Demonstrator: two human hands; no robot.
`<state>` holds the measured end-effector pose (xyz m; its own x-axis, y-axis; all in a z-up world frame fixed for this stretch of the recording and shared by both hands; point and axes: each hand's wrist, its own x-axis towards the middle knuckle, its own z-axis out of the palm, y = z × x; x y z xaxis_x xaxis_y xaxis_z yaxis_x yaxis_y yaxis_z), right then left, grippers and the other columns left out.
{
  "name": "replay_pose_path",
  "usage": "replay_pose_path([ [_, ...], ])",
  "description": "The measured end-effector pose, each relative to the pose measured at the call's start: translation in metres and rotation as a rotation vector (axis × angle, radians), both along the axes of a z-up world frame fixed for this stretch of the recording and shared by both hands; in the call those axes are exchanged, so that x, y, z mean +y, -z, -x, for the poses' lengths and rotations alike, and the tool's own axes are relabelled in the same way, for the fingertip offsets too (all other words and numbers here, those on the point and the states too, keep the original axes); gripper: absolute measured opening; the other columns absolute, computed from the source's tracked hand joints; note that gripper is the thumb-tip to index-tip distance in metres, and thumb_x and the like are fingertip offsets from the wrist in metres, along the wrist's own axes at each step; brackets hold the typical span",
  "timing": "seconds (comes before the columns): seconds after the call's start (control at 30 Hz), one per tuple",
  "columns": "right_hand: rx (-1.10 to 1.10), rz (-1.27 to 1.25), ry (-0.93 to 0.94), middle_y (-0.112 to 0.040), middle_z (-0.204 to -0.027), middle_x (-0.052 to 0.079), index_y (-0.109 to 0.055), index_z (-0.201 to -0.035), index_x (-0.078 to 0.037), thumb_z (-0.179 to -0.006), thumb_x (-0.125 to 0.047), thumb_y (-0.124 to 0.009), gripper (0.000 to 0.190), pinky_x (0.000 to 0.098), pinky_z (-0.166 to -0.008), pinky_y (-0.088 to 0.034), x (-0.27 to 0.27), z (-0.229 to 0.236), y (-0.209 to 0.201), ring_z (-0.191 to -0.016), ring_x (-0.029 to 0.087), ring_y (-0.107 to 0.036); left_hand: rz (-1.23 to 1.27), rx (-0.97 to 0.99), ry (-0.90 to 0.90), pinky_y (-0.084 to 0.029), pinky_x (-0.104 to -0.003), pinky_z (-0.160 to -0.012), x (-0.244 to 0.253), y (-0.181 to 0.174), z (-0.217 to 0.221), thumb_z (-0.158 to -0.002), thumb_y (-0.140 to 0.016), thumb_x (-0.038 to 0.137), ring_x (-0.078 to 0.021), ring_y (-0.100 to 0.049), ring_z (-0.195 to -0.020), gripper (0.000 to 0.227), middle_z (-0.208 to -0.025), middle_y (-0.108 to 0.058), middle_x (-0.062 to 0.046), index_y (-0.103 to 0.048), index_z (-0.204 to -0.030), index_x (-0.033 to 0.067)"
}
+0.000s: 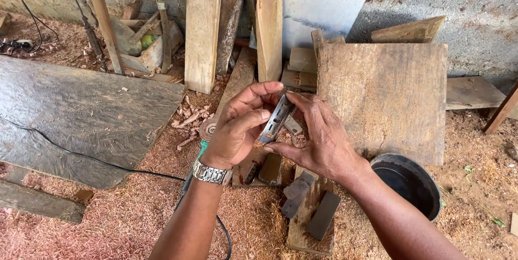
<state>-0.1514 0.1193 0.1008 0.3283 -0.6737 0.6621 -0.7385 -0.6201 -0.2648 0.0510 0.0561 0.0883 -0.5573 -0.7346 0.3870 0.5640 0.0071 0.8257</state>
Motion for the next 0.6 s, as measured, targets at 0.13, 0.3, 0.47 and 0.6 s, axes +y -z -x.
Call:
replay_pose_path([
  [0.13,-0.001,-0.012,0.013,-0.058,-0.129,0.023,-0.041,-0.145,0.001,-0.071,-0.044,-0.093,0.101,0.0519,-0.097,-0.05,-0.0001,0.0005,0.0038,-0.116,0.042,-0.061,-0.008,-0.012,-0.008,-0.052,-0.035,-0.109,-0.0004,0.0013,0.0008,-0.096,-0.059,0.0,-0.0144,-0.061,-0.122,0.049,-0.134,-0.065,-0.008,-0.055,-0.145,-0.0002],
  [0.3,0.014,-0.011,0.02,-0.058,-0.128,0.023,-0.042,-0.144,0.001,-0.07,-0.045,-0.093,0.101,0.0517,-0.096,-0.051,-0.0012,0.001,0.0057,-0.114,0.042,-0.061,-0.021,0.005,-0.009,-0.054,-0.035,-0.105,-0.0012,0.0048,0.0013,-0.097,-0.059,0.0,-0.0149,-0.061,-0.119,0.05,-0.134,-0.065,-0.01,-0.055,-0.147,-0.0015],
  [0.47,0.019,0.004,0.005,-0.057,-0.13,0.023,-0.042,-0.145,0.002,-0.073,-0.046,-0.091,0.1,0.051,-0.097,-0.051,0.0003,-0.0017,0.0024,-0.115,0.041,-0.061,-0.01,-0.011,-0.029,-0.054,-0.035,-0.107,0.0006,0.0002,0.0015,-0.097,-0.059,0.001,-0.0149,-0.063,-0.121,0.049,-0.134,-0.065,-0.01,-0.055,-0.146,-0.0009],
  [0.6,0.023,0.001,0.01,-0.057,-0.131,0.023,-0.042,-0.146,0.002,-0.073,-0.047,-0.091,0.101,0.0502,-0.097,-0.052,0.001,-0.0028,0.001,-0.116,0.041,-0.061,-0.015,-0.013,-0.029,-0.057,-0.034,-0.102,0.0001,0.0011,0.0,-0.098,-0.058,0.001,-0.0146,-0.063,-0.118,0.048,-0.133,-0.065,-0.01,-0.055,-0.146,-0.0011],
])
